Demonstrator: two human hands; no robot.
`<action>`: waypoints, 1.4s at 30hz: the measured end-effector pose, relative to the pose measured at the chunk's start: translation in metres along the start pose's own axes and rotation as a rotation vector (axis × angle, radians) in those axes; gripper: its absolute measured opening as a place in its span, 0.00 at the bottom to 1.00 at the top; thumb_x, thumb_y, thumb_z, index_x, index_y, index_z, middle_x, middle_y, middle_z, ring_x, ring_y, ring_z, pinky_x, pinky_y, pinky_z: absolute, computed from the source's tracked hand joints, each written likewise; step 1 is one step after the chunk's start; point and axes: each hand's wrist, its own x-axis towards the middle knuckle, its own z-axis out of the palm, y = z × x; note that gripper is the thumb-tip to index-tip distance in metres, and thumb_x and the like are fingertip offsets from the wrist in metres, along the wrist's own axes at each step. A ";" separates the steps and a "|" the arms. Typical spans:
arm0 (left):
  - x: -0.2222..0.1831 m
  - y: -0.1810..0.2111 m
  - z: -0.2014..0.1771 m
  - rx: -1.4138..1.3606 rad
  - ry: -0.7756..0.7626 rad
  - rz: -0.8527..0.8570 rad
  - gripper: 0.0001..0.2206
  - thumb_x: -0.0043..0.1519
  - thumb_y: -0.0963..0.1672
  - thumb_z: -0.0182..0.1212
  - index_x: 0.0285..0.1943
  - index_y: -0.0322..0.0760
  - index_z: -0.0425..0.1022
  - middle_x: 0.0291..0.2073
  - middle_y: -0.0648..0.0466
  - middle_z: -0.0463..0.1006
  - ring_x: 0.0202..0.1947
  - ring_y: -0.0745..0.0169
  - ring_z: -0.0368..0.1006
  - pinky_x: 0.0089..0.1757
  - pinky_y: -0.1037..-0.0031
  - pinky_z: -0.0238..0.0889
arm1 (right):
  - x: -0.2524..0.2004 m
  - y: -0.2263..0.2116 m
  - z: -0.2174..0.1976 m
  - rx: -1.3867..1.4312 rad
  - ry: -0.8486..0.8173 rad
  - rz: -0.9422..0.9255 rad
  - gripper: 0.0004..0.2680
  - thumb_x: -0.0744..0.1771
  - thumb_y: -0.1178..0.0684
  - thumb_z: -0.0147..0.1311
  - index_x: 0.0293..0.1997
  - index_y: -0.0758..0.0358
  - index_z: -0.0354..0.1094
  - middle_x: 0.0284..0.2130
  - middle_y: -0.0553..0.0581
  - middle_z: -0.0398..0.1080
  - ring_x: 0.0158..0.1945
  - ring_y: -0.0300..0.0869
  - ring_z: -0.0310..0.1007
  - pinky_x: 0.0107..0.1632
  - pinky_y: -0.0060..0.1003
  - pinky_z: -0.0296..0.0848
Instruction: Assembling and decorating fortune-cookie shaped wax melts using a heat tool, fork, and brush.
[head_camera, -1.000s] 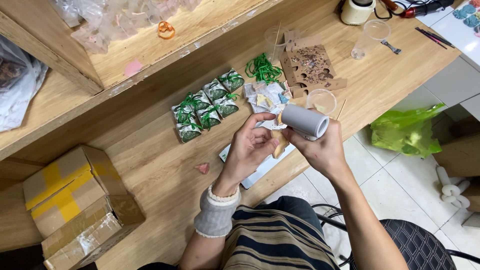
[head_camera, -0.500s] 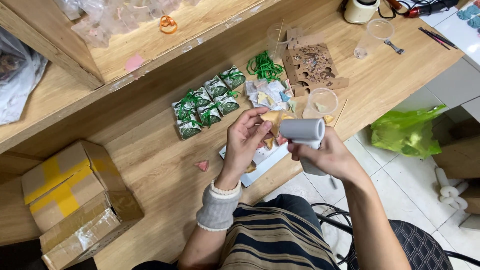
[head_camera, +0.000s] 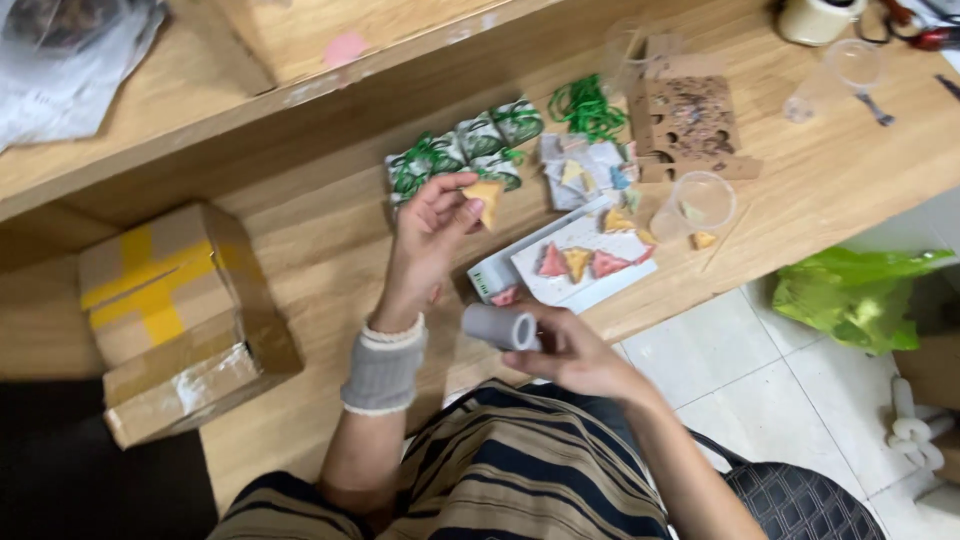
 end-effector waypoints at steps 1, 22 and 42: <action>-0.002 0.003 -0.014 0.086 0.010 -0.026 0.15 0.68 0.39 0.61 0.63 0.28 0.70 0.46 0.51 0.81 0.43 0.70 0.77 0.46 0.77 0.74 | 0.012 0.014 0.011 -0.027 -0.029 -0.071 0.20 0.64 0.59 0.63 0.63 0.62 0.67 0.43 0.56 0.75 0.44 0.38 0.73 0.47 0.33 0.74; -0.021 0.003 -0.068 0.118 0.126 -0.091 0.15 0.67 0.40 0.59 0.62 0.29 0.71 0.44 0.51 0.81 0.43 0.70 0.76 0.45 0.77 0.72 | 0.049 -0.018 0.004 0.463 -0.243 -0.098 0.28 0.63 0.63 0.55 0.73 0.57 0.48 0.48 0.57 0.73 0.51 0.43 0.76 0.56 0.36 0.74; -0.013 -0.034 -0.013 0.028 -0.096 -0.162 0.14 0.65 0.39 0.62 0.60 0.29 0.72 0.41 0.52 0.80 0.40 0.70 0.75 0.43 0.79 0.71 | 0.180 -0.280 -0.229 0.360 0.213 -0.961 0.17 0.68 0.37 0.47 0.43 0.64 0.69 0.31 0.60 0.73 0.28 0.47 0.70 0.31 0.42 0.68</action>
